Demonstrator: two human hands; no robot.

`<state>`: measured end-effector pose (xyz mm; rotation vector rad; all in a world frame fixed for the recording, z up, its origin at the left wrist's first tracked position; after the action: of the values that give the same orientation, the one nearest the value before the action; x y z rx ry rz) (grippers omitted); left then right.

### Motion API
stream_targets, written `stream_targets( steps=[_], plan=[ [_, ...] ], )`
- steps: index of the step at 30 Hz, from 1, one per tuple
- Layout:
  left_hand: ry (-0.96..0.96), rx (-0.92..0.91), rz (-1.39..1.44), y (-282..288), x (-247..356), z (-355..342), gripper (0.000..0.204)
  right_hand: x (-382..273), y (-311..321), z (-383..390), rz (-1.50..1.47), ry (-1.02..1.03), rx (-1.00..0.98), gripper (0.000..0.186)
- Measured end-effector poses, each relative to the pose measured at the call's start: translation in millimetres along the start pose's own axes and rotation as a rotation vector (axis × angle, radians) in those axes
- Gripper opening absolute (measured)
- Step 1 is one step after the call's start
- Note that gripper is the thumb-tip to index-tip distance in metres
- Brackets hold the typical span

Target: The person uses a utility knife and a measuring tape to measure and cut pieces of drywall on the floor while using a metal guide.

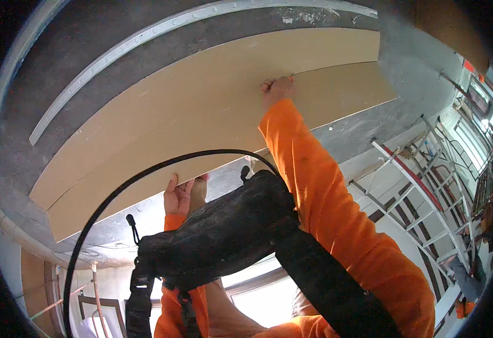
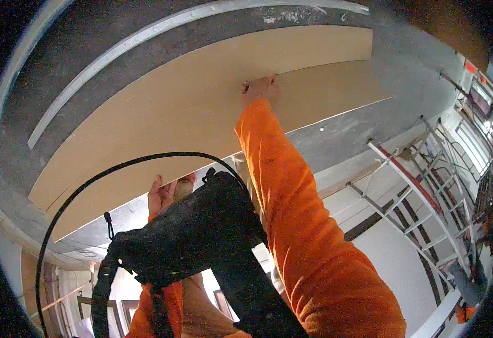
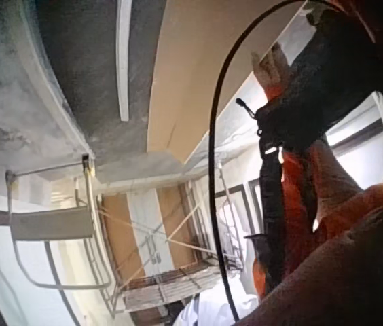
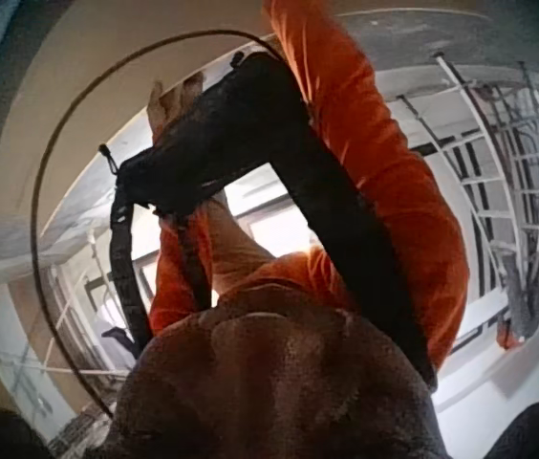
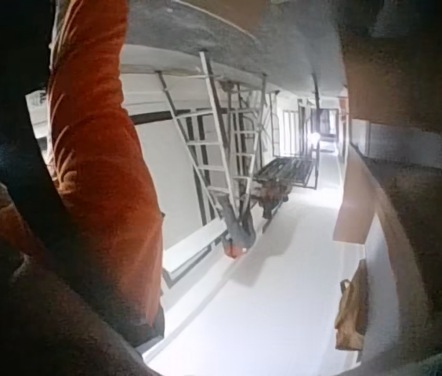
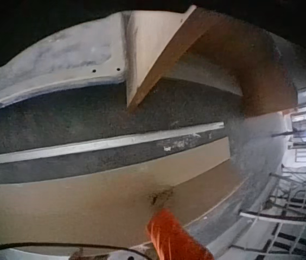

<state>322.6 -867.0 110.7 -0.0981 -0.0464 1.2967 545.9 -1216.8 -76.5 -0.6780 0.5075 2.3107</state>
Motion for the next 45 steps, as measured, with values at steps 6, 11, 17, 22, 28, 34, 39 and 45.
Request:
stream_targets(
  steps=[6,11,17,22,28,34,39,45],
  plan=[
    [0.100,-0.046,0.037,-18.3,-20.7,-14.0,0.030,-22.6,-50.9,94.9,-0.101,-0.233,-0.091,0.028],
    [0.077,-0.032,-0.004,-16.7,-20.6,-14.8,0.031,-11.6,-89.9,135.7,-0.191,-0.371,-0.090,0.034],
    [0.042,-0.052,-0.007,-20.8,-23.3,-13.7,0.027,14.4,-100.7,155.1,-0.415,-0.454,-0.059,0.041],
    [0.009,-0.078,-0.039,10.5,-14.6,-26.0,0.025,65.4,-116.3,193.6,-0.382,-0.535,0.041,0.038],
    [-0.034,-0.212,-0.008,-15.0,-15.6,-8.2,0.030,9.8,-71.8,235.1,0.172,-0.079,0.016,0.033],
    [-0.026,-0.001,-0.037,7.1,-23.4,20.0,0.028,-105.3,-8.5,284.7,1.667,0.559,-0.634,0.060],
    [0.002,-0.099,0.150,39.0,-33.4,40.0,0.027,-116.9,4.6,325.9,1.766,0.776,-0.918,0.057],
    [-0.289,0.041,0.097,71.5,-59.3,46.5,0.038,-90.7,64.7,324.1,2.031,1.044,-0.863,0.031]
  ],
)
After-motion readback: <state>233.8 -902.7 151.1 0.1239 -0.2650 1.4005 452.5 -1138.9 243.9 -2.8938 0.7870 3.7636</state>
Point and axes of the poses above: each hand's wrist, its own z-axis away from the middle knuckle, its own y-axis out of the back of the hand, x = y × z, the point moved 7 cm from there along -z, towards the middle knuckle, and after that the axes turned 2 degrees about y, right-handed, at the moved point
